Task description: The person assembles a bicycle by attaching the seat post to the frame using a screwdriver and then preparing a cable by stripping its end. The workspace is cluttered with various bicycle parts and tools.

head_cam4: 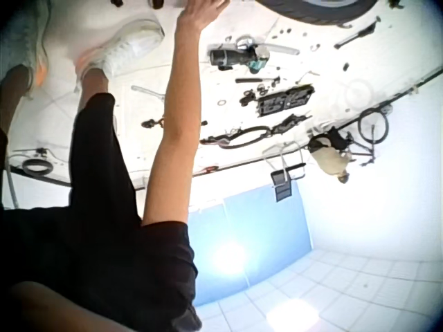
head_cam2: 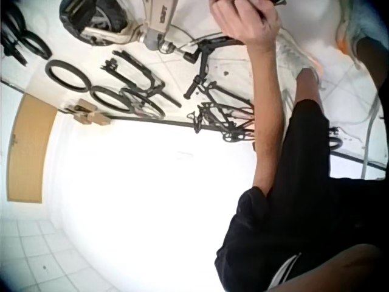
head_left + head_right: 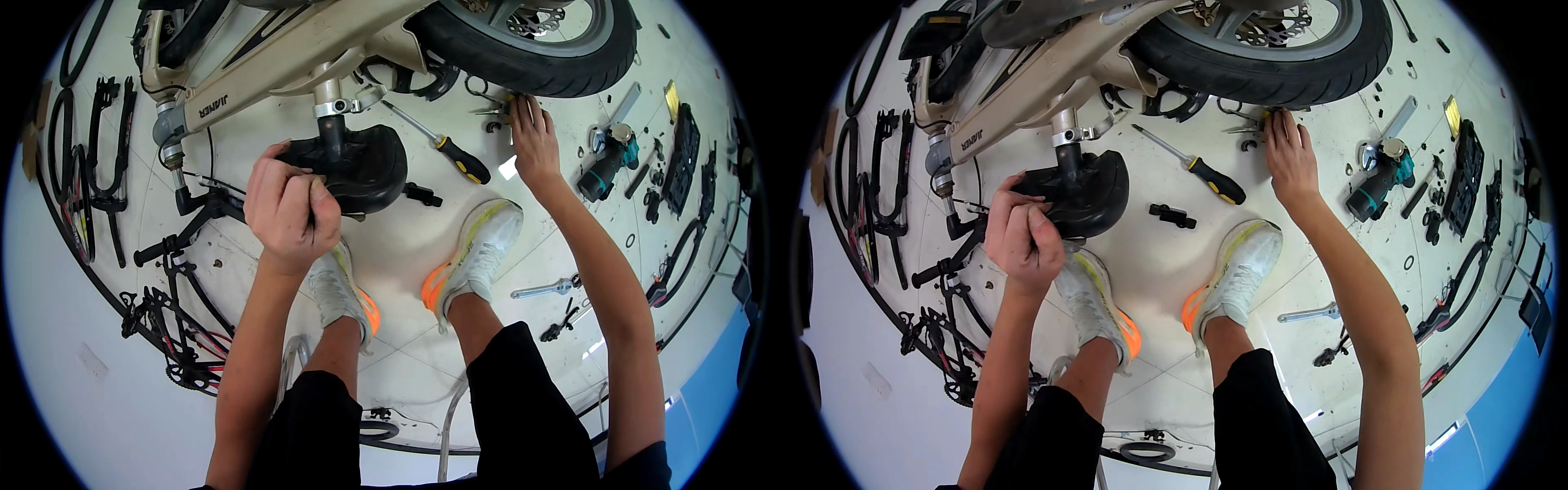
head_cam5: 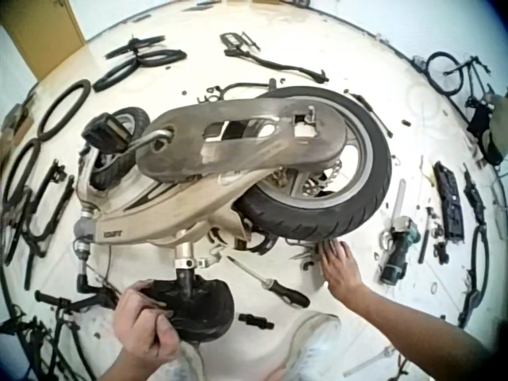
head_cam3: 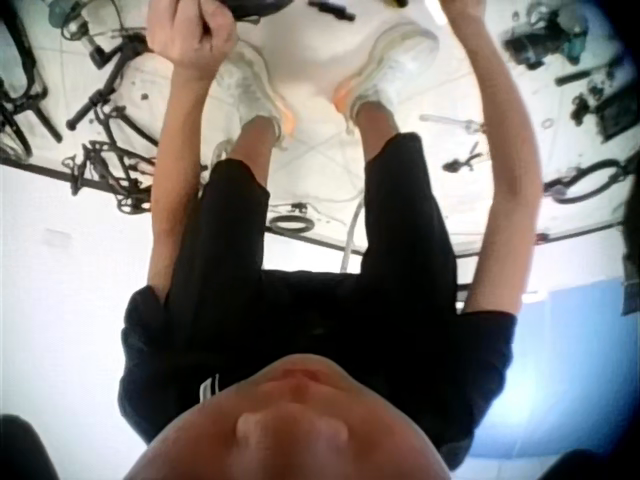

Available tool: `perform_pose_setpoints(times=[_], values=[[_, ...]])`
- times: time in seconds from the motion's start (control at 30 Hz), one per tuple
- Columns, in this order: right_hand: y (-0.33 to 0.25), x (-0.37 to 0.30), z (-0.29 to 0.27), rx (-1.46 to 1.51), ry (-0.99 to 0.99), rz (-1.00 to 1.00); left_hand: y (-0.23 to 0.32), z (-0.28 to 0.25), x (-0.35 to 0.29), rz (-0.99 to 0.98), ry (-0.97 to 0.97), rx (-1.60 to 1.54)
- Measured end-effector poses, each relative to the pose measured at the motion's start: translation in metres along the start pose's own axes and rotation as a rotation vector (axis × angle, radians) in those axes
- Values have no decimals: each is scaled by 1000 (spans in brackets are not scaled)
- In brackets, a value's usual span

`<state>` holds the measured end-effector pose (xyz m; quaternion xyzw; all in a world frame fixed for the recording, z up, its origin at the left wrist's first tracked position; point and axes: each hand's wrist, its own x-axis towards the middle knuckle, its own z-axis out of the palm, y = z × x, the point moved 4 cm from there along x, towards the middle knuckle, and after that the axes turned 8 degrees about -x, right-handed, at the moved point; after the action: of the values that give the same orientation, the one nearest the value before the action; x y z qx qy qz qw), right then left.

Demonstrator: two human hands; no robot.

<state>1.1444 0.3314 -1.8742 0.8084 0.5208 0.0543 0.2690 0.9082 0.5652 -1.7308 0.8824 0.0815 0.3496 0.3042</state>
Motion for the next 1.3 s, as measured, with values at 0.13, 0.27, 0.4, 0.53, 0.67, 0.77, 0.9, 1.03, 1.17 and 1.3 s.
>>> perform_pose_setpoints(times=[0.13,0.27,0.4,0.53,0.67,0.77,0.9,1.03,1.17,1.3], values=[[4,18,-5,118,-32,84,3,-7,3,-85,11,-28],[-14,8,-8,256,77,213,-12,-23,11,-144,79,-158],[-17,9,-18,277,170,139,-35,-32,9,-175,77,-271],[-28,21,0,362,29,15,-43,-32,11,-159,60,-239],[-45,0,-16,456,56,-62,-56,-36,13,-126,69,-226],[-33,-2,-8,468,41,-47,-65,-40,11,-112,91,-235],[-11,-17,8,378,-111,-18,-60,-42,3,-121,81,-249],[0,-22,16,452,-220,181,-59,-45,-2,-123,105,-246],[-4,-33,26,414,-270,372,-58,-48,-5,-116,116,-245],[-1,-44,21,428,-361,467,-54,-50,-9,-117,100,-234]])
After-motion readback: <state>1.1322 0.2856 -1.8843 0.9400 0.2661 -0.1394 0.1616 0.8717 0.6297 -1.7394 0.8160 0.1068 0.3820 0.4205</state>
